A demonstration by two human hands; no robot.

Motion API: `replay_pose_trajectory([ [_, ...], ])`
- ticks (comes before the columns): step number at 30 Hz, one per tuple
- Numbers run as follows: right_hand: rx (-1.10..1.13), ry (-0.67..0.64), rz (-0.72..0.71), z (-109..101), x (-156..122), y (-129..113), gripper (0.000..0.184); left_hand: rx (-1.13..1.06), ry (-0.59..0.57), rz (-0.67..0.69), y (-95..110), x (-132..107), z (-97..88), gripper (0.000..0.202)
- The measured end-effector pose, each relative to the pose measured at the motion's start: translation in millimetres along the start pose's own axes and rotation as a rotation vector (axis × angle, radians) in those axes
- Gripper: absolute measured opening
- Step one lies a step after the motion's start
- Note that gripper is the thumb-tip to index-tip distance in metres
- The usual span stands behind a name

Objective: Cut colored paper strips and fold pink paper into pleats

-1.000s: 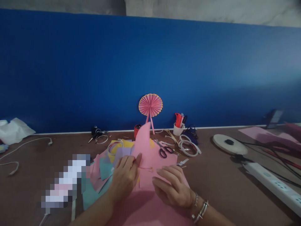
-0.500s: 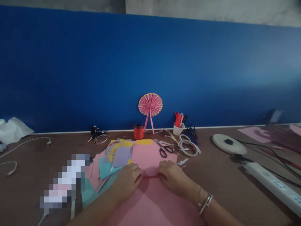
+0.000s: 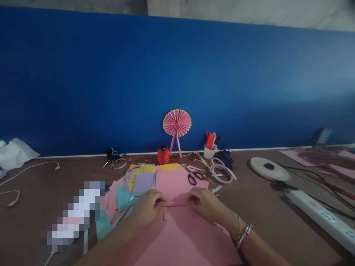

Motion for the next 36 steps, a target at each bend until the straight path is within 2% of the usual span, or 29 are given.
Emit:
replay_pose_trajectory([
  [7,0.073,0.014,-0.054,-0.6,2.5,6.0,0.017,-0.011,0.025,0.028,-7.1,3.0,4.2,0.019],
  [14,0.229,0.016,0.123,2.7,5.0,15.5,0.011,-0.005,0.020,0.013,-9.9,5.2,6.7,0.018],
  [36,0.243,-0.016,0.155,3.4,6.5,13.3,0.012,0.087,-0.012,0.014,-5.0,2.7,4.1,0.020],
])
Point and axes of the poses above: each hand's wrist, its own x-axis towards the middle knuckle, its own z-axis out of the palm, y = z × x, the point moved 2 cm from there along x, towards the middle knuckle, and after that the axes turned 9 degrees about x, right-handed, at the moved point
